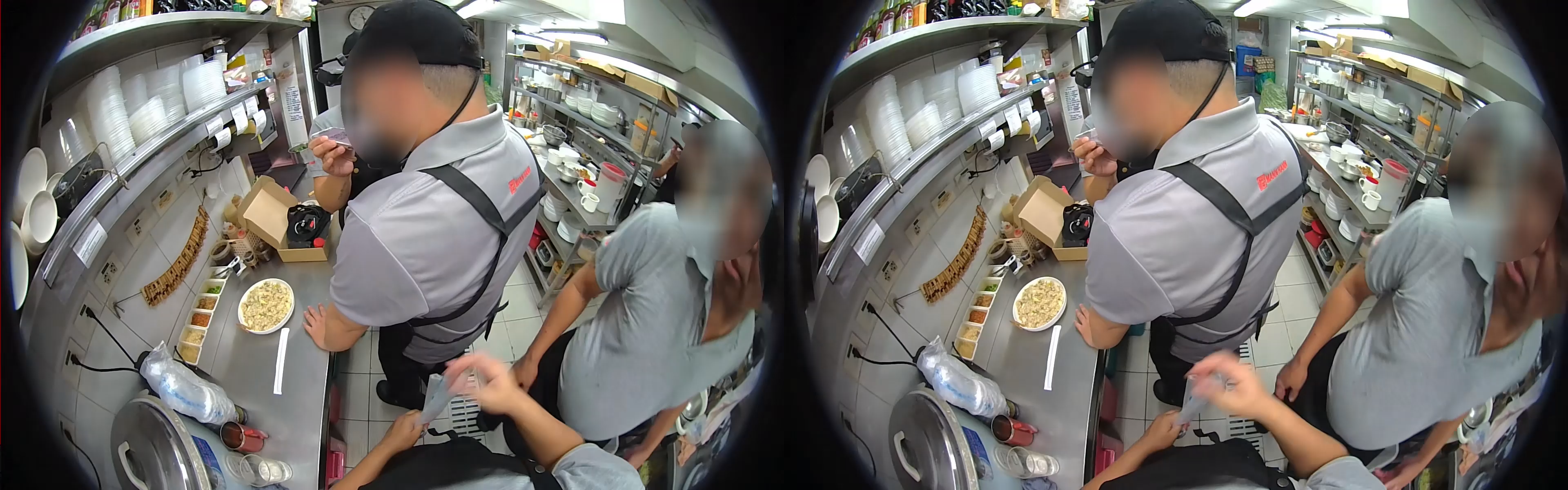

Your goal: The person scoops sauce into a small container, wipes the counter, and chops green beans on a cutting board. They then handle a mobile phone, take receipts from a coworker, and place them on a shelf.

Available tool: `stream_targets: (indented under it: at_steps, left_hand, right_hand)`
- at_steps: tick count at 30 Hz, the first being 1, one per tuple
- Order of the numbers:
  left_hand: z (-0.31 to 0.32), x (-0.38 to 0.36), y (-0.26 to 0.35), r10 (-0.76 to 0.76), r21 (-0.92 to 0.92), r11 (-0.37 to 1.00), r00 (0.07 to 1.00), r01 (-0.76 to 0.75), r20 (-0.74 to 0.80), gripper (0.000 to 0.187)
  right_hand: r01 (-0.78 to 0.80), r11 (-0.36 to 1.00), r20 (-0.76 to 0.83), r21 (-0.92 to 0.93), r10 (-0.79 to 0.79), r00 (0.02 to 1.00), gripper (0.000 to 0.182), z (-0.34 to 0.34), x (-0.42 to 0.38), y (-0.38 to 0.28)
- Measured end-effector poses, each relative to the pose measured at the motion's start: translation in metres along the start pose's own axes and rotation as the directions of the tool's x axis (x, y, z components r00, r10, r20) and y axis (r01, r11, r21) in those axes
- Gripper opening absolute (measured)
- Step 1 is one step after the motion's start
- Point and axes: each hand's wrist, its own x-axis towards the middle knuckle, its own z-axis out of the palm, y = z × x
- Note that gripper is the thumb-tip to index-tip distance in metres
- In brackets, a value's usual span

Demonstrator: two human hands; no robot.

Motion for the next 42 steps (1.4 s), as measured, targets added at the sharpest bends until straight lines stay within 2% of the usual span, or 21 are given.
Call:
stream_targets:
  at_steps: [1,3,5,6,7,9,11,15,17,21,24,27,29,30,31,33,35,36,37,38,42]
  left_hand:
    - [-0.003,-0.005,0.01,0.056,0.078,0.996,0.998,-0.053,-0.032,0.015]
    - [-0.016,-0.008,0.034,0.026,0.066,0.997,0.999,-0.025,-0.023,0.015]
    - [-0.024,-0.009,0.041,0.008,0.056,0.998,1.0,-0.007,-0.021,0.016]
    - [-0.03,-0.01,0.038,0.036,0.114,0.993,0.998,-0.042,0.053,0.018]
    - [-0.035,-0.009,0.035,0.061,0.17,0.982,0.99,-0.082,0.125,0.021]
    - [-0.02,-0.008,0.001,0.181,0.06,0.98,0.975,-0.19,0.129,0.028]
    - [-0.008,-0.009,-0.005,0.384,0.209,0.891,0.914,-0.404,0.131,0.029]
    - [-0.02,-0.001,0.033,0.378,0.477,0.796,0.922,-0.372,0.086,0.029]
    - [-0.014,0.005,0.011,0.088,0.17,0.976,0.959,-0.138,0.27,0.028]
    - [-0.034,0.022,0.007,0.07,0.053,0.995,0.95,-0.09,0.305,0.025]
    - [-0.058,0.034,0.033,0.198,-0.014,0.98,0.98,-0.198,0.014,0.026]
    - [-0.084,0.04,0.075,0.31,0.038,0.951,0.937,-0.308,-0.159,0.029]
    - [-0.094,0.037,0.108,0.328,0.008,0.942,0.917,-0.335,-0.227,0.024]
    - [-0.092,0.036,0.12,0.335,-0.248,0.876,0.892,-0.413,-0.303,0.02]
    - [-0.089,0.034,0.129,0.317,-0.477,0.738,0.869,-0.477,-0.379,0.017]
    - [-0.084,0.024,0.138,0.298,-0.753,0.548,0.927,-0.363,-0.23,0.01]
    - [-0.084,0.025,0.14,0.54,-0.839,0.443,0.841,-0.316,-0.031,0.009]
    - [-0.089,0.025,0.142,0.594,-0.731,0.592,0.797,-0.338,0.113,0.01]
    - [-0.089,0.024,0.14,0.579,-0.679,0.661,0.792,-0.319,0.192,0.01]
    - [-0.09,0.023,0.133,0.579,-0.59,0.719,0.785,-0.366,0.219,0.009]
    - [-0.089,0.029,0.094,0.48,-0.303,0.859,0.855,-0.413,0.195,0.01]
  right_hand:
    - [0.073,0.997,0.363,0.01,-0.072,0.929,0.043,0.015,0.001,-0.004]
    - [0.293,0.85,0.419,-0.437,-0.096,0.903,0.04,0.044,-0.015,-0.003]
    - [0.171,0.636,0.467,-0.752,0.332,0.82,0.039,0.053,-0.045,0.048]
    - [0.074,0.594,0.529,-0.801,0.644,0.552,0.034,0.049,-0.037,0.056]
    - [0.068,0.593,0.524,-0.803,0.646,0.555,0.034,0.049,-0.038,0.054]
    - [-0.2,0.83,0.669,-0.52,0.542,0.509,0.032,0.05,-0.04,0.048]
    - [-0.171,0.794,0.631,-0.584,0.576,0.519,0.03,0.065,-0.052,0.062]
    - [-0.274,0.709,0.53,-0.65,0.681,0.506,0.028,0.077,-0.062,0.077]
    - [-0.328,0.678,0.474,-0.657,0.711,0.519,0.029,0.079,-0.066,0.079]
    - [-0.41,0.723,0.369,-0.556,0.657,0.658,0.029,0.067,-0.063,0.06]
    - [-0.47,0.779,0.299,-0.415,0.604,0.738,0.031,0.064,-0.062,0.04]
    - [-0.507,0.849,0.259,-0.15,0.529,0.808,0.032,0.072,-0.063,0.031]
    - [-0.464,0.724,0.334,0.511,0.33,0.883,0.033,0.082,-0.065,0.029]
    - [-0.452,0.586,0.38,0.673,0.25,0.89,0.033,0.085,-0.066,0.03]
    - [-0.45,0.587,0.375,0.673,0.254,0.892,0.033,0.085,-0.064,0.03]
    - [-0.446,0.364,0.508,0.818,-0.093,0.856,0.031,0.084,-0.059,0.031]
    - [-0.464,0.307,0.516,0.831,-0.112,0.849,0.029,0.084,-0.066,0.048]
    - [-0.514,0.479,0.571,0.711,0.033,0.821,0.028,0.074,-0.069,0.05]
    - [-0.557,0.618,0.588,0.555,0.183,0.788,0.027,0.063,-0.065,0.046]
    - [-0.636,0.59,0.622,0.497,0.269,0.736,0.027,0.052,-0.061,0.038]
    - [-0.56,0.807,0.564,0.187,0.379,0.734,0.032,0.03,-0.039,0.028]
